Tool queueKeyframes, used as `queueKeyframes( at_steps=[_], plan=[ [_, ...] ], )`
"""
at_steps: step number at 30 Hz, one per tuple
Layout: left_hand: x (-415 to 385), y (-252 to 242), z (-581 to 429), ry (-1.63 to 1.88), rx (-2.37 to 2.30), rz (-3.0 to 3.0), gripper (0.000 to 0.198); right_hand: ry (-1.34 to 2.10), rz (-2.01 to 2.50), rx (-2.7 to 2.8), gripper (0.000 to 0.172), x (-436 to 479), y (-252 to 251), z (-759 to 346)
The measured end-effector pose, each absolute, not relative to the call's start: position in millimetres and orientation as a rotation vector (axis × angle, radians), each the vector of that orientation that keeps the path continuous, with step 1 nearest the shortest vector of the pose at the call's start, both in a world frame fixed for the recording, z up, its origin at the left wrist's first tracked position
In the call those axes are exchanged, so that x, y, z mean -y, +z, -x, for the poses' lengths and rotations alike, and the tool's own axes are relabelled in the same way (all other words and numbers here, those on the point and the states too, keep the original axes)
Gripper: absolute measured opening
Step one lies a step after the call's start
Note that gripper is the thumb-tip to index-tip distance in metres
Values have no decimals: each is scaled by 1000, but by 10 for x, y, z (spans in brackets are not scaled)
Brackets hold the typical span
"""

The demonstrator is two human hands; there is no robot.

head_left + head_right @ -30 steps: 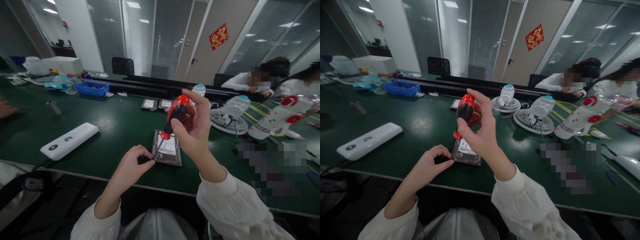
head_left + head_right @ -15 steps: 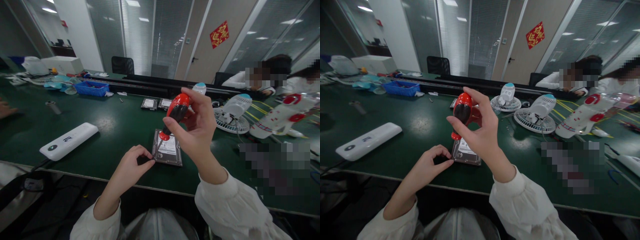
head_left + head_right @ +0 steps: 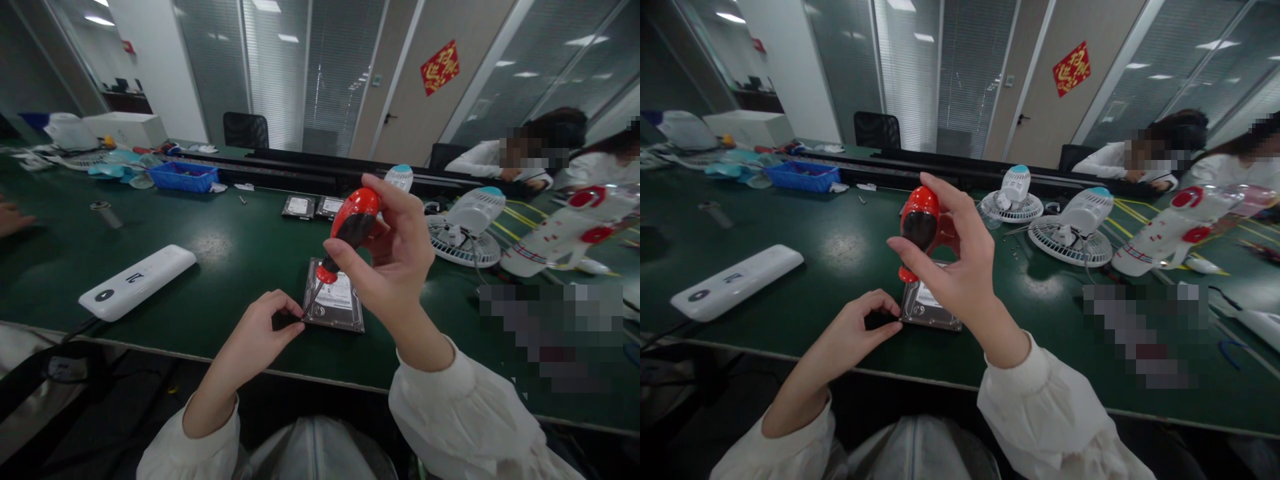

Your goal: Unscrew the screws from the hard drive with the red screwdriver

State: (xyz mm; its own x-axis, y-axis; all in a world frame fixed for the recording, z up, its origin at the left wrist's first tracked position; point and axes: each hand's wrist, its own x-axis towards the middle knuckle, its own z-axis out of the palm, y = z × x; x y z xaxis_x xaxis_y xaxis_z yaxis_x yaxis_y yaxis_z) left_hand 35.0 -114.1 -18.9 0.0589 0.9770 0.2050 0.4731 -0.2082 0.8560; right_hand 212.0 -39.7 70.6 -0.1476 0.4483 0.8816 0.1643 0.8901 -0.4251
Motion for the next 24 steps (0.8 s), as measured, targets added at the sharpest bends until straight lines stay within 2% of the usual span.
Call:
queueKeyframes(
  at_steps=[9,24],
  plan=[
    [1150,-203,-311,1090,-1405,-1746,8,235,336,1750,59,273,656,-2127],
    [1151,-199,-305,1099,-1388,-1745,11,208,251,1698,53,303,679,-2101]
  ],
)
